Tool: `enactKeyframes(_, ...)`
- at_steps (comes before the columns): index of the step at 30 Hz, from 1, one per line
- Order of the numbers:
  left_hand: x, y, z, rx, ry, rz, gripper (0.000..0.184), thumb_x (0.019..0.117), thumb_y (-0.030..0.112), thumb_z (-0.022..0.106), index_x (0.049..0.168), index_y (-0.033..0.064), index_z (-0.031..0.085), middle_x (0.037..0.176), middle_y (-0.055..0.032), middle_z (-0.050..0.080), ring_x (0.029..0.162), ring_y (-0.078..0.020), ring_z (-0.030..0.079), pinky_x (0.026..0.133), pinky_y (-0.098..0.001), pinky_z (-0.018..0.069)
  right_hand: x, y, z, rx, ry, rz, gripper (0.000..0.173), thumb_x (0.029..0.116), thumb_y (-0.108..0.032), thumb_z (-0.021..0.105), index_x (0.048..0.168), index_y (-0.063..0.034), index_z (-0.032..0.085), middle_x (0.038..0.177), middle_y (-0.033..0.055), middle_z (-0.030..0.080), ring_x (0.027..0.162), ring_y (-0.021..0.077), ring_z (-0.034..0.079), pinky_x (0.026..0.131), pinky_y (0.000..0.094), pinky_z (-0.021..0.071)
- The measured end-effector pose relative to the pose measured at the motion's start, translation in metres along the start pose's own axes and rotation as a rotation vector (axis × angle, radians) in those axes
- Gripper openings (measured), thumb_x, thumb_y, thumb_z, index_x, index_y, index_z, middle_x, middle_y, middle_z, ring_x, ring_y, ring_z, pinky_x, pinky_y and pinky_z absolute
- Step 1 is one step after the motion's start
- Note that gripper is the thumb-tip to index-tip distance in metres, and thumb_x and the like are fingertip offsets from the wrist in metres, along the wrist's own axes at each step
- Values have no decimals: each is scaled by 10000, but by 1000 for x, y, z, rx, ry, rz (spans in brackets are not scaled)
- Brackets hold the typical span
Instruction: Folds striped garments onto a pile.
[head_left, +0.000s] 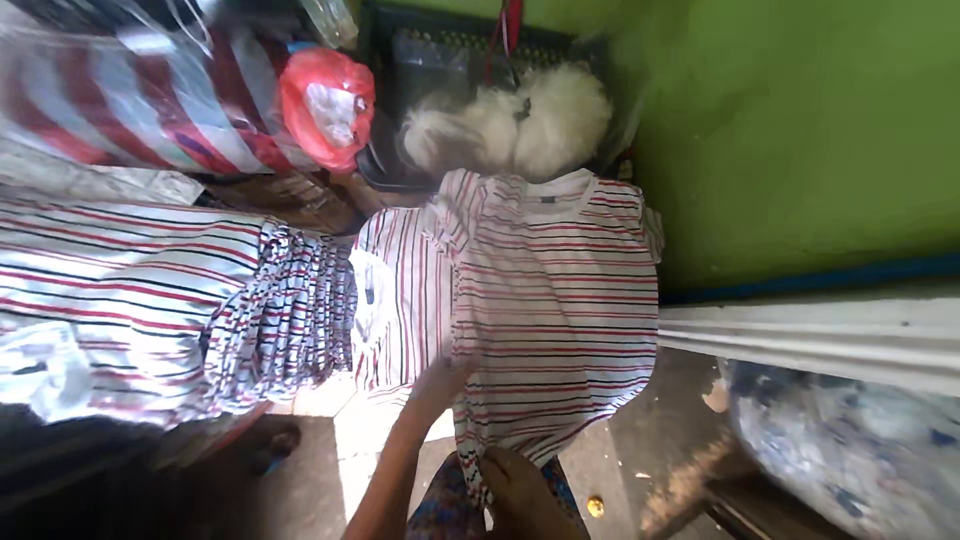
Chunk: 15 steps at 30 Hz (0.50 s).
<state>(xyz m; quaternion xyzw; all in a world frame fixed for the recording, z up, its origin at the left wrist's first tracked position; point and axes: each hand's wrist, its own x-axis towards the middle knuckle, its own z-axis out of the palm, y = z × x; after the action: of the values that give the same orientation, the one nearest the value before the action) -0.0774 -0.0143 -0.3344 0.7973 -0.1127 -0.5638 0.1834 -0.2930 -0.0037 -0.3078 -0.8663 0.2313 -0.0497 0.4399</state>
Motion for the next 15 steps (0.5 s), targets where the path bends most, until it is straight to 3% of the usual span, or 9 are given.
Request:
enactKeyframes(3, 9, 1, 10, -191, -130, 28, 584, 1028, 442, 585, 1379, -21, 534, 1237, -209, 637, 1106, -279, 627, 973, -483, 504, -5, -7, -1, -75, 62, -41, 292, 781, 6, 746, 1067, 64, 741, 1057, 230, 738, 954, 365, 746, 830, 465, 617)
enactKeyframes(5, 25, 14, 10, -340, -87, 108, 539, 1009, 389, 627, 1375, 5, 532, 1165, -147, 674, 1017, -200, 670, 897, -411, 563, -7, -10, 1, -104, 81, -60, 285, 790, 3, 737, 1071, 50, 742, 1052, 217, 742, 950, 351, 749, 830, 451, 619)
enactKeyframes(6, 32, 23, 8, -371, -31, 141, 542, 991, 366, 661, 1367, -3, 536, 1151, -151, 680, 1006, -201, 676, 885, -407, 570, -7, -11, 2, -101, 70, -63, 285, 801, 5, 730, 1083, 49, 739, 1056, 217, 740, 953, 351, 747, 834, 455, 618)
enactKeyframes(8, 41, 47, -1, -295, 71, 177, 596, 973, 333, 703, 1395, -42, 513, 1261, -229, 630, 1137, -285, 624, 990, -474, 504, -6, -13, 7, -57, -6, -43, 279, 861, 11, 704, 1134, 64, 722, 1095, 249, 723, 1003, 388, 730, 870, 502, 601)
enactKeyframes(11, 56, 74, -2, -61, 147, 190, 686, 942, 393, 735, 1403, -60, 505, 1316, -277, 595, 1224, -366, 583, 1052, -536, 453, -4, -13, 16, -60, -56, -47, 318, 889, -29, 706, 1198, 46, 706, 1135, 245, 713, 1055, 397, 710, 908, 519, 582)
enactKeyframes(14, 64, 81, -8, 27, 214, 245, 467, 1031, 307, 614, 1265, -96, 589, 1209, -273, 632, 1107, -342, 618, 982, -522, 477, 0, -14, 26, -79, -47, -49, 289, 921, -58, 686, 1197, 25, 712, 1137, 231, 717, 1047, 385, 714, 887, 512, 589)
enactKeyframes(15, 65, 80, -11, -2, 222, 242, 437, 1058, 276, 564, 1276, -102, 574, 1227, -267, 618, 1102, -318, 607, 975, -496, 476, 1, -14, 30, -82, -36, -50, 268, 936, -40, 657, 1191, 21, 716, 1131, 231, 718, 1031, 384, 719, 865, 511, 595)
